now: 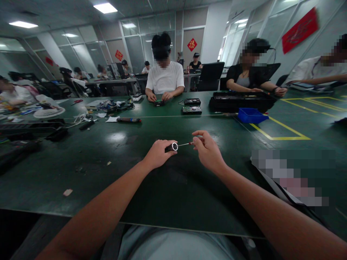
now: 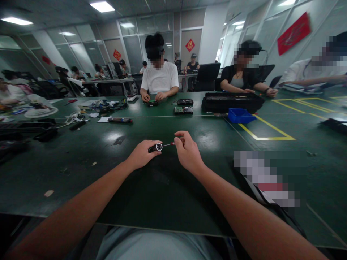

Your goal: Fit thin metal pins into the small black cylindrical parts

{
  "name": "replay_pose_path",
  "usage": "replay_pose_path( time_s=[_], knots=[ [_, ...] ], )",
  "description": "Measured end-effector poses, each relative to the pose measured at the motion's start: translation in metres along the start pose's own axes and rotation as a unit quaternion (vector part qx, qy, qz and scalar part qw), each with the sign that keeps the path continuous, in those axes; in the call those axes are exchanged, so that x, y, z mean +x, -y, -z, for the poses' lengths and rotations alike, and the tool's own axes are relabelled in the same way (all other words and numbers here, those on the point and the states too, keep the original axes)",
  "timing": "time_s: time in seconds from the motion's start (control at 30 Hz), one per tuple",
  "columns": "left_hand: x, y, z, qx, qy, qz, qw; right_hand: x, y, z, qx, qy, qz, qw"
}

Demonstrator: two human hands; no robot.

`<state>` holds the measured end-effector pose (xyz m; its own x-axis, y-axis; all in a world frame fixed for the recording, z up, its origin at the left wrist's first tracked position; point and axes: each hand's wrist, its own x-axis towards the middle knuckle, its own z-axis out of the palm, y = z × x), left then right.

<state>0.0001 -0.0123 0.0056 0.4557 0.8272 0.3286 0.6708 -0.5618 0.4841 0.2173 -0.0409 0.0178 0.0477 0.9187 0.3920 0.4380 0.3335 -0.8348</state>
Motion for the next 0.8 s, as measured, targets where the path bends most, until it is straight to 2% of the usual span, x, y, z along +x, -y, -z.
replay_pose_path(
  time_s=[0.1,0.2,0.33,0.43,0.5,0.57,0.8],
  knots=[
    [0.0,0.0,0.0,0.004,-0.004,0.003,1.0,0.0,-0.001,-0.004,0.089,-0.01,-0.015,0.996],
    [0.0,0.0,0.0,0.006,-0.006,0.005,1.0,0.002,0.0,-0.009,0.197,-0.016,-0.058,0.979],
    [0.001,0.001,0.002,-0.006,-0.012,-0.034,0.999,0.008,-0.003,-0.011,0.357,-0.034,-0.166,0.919],
    [0.002,0.004,0.003,0.007,0.011,-0.045,0.999,0.012,-0.006,-0.008,0.397,-0.043,-0.254,0.881],
    [0.003,0.007,0.001,0.021,0.03,-0.037,0.999,0.014,-0.007,-0.006,0.382,-0.074,-0.255,0.885],
    [0.003,0.009,-0.001,0.031,0.043,-0.028,0.998,0.014,-0.008,-0.006,0.349,-0.085,-0.236,0.903],
    [0.003,0.008,-0.001,0.047,0.053,-0.026,0.997,0.009,-0.01,-0.007,0.201,-0.049,-0.107,0.972]
  ],
)
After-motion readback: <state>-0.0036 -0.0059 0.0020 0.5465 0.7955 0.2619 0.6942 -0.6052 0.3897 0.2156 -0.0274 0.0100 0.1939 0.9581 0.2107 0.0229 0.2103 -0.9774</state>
